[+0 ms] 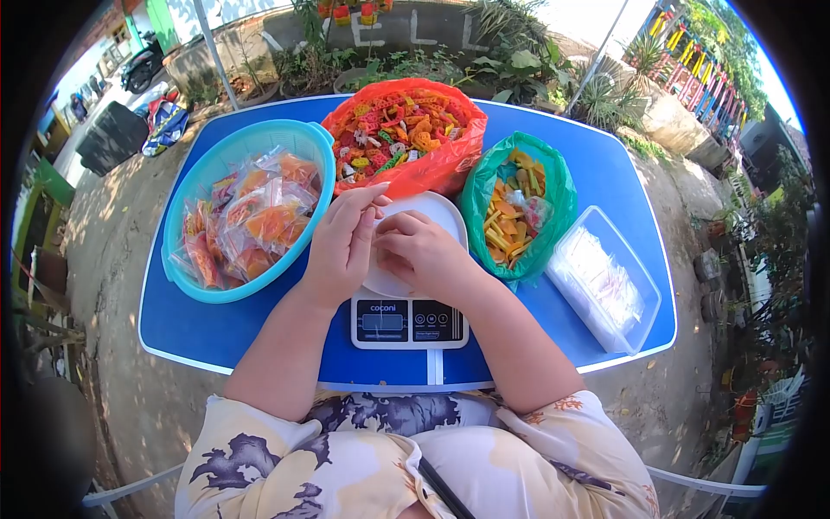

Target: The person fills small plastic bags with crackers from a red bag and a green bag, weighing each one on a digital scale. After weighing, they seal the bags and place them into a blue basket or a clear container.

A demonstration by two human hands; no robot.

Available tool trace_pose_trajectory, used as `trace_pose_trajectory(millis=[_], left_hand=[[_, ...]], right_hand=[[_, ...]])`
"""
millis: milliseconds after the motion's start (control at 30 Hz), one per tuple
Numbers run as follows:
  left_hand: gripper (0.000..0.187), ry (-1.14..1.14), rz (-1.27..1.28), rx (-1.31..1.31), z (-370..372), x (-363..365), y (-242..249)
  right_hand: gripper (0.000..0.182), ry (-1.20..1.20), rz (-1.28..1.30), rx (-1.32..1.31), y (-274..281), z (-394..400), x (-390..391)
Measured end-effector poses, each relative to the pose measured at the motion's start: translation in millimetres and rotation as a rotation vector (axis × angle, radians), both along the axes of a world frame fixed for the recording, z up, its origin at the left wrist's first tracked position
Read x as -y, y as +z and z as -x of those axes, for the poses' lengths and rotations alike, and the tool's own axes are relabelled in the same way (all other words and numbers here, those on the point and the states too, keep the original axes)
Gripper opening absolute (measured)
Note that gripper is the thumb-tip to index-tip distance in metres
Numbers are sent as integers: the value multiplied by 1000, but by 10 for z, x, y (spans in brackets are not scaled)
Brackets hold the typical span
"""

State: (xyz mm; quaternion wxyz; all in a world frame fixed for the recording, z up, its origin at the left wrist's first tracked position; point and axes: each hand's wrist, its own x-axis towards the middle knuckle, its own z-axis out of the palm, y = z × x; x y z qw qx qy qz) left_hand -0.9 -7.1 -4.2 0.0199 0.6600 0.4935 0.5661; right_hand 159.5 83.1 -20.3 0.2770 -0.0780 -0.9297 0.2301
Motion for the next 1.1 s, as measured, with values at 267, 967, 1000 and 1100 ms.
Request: trace_pose_trajectory(millis=[267,967,1000,1100], left_hand=[[30,1,135,-29,-19,4,-8],[27,212,269,-458,-8,39,-64],[27,209,270,-456,-8,41,-60],[26,194,279,-443,-7,43,-43]], right_hand=[[26,-79,-84,9,130,-118,-57],[20,-287,318,321,486,-534,-237],[20,-280,433,343,504,-527,-247],[18,-225,500,188,464,-507,-264]])
